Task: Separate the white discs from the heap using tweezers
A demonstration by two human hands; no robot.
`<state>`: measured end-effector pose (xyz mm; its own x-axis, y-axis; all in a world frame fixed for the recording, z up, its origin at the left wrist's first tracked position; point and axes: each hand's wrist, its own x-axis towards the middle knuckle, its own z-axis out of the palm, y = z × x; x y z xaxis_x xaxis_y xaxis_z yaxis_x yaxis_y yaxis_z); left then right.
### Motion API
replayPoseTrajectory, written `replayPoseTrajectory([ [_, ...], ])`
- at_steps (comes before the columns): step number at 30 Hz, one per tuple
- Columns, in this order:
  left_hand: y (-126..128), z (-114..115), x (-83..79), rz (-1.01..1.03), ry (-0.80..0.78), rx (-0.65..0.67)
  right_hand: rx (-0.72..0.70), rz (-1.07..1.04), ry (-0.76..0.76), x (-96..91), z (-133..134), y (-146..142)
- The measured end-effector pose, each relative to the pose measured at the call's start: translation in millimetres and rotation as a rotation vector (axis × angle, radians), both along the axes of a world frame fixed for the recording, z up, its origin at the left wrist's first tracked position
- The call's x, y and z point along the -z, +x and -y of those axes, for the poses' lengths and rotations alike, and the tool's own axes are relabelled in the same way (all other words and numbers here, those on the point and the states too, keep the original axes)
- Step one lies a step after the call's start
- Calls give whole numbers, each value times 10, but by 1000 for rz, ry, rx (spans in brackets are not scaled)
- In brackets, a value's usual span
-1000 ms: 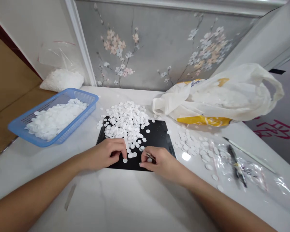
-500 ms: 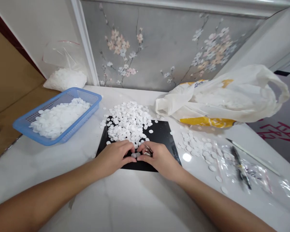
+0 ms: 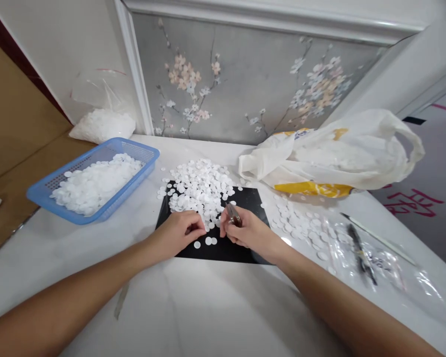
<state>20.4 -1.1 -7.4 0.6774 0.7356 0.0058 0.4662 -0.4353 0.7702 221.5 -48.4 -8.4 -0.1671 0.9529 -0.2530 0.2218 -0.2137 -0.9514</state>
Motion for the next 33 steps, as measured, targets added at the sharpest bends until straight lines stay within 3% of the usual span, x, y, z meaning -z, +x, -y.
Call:
replayPoseTrajectory([
  [4, 5, 11, -25, 129, -212, -106, -71, 298, 208, 17, 53, -62],
  [7, -2, 6, -43, 233, -416, -94, -187, 359, 328, 75, 112, -125],
  [10, -14, 16, -97, 163, -419, -35, -211, 388, 397, 114, 136, -161],
  [15, -52, 65, -151, -132, -196, 27, -205, 407, 382, 108, 118, -138],
  [21, -57, 93, -109, -296, -21, 83, -264, 451, 389, 103, 122, -168],
  [25, -19, 103, -124, -246, -82, 79, -199, 361, 364, 127, 93, -135],
  [30, 10, 109, -102, -4, -373, -33, -28, 194, 170, 104, 55, 23],
  [33, 27, 142, -96, -26, -358, -23, 12, 187, 152, 75, 56, 81],
])
